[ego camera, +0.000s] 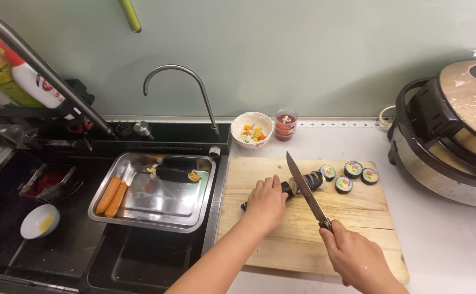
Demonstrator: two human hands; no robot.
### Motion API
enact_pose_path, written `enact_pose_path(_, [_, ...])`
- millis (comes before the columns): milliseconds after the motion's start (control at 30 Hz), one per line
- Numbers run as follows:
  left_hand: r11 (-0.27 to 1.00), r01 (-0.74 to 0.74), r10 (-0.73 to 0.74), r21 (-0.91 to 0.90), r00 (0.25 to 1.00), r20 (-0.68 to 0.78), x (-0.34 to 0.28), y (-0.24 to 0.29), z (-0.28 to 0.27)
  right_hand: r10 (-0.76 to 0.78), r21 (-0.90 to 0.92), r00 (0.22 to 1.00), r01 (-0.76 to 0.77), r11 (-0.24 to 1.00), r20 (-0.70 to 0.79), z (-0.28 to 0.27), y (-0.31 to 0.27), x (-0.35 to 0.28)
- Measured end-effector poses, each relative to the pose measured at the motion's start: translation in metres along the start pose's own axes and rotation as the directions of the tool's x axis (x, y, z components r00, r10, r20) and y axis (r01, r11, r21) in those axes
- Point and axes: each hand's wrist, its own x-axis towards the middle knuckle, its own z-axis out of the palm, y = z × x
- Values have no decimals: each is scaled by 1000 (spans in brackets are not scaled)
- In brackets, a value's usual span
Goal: Slicing rolls of kimbap and arranging them into plastic takeout containers.
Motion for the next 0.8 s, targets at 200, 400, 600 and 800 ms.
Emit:
enact_pose_path(200, [988, 54, -67, 143, 994, 86, 1, 19, -29, -119, -131, 985, 103, 986, -124, 28, 22, 23])
enact_pose_path(400, [998, 59, -64, 34, 983, 170, 5, 9, -46, -170, -179, 967, 137, 974, -188, 24, 13, 19])
enact_pose_path(600, [994, 106, -109, 24, 963, 245, 11, 9, -41, -147, -167, 977, 120, 979, -154, 22, 2, 20])
enact_pose_path(800, [990, 79, -104, 115, 969, 223, 8, 24, -45, -230, -254, 935, 161, 954, -268, 42, 13, 30])
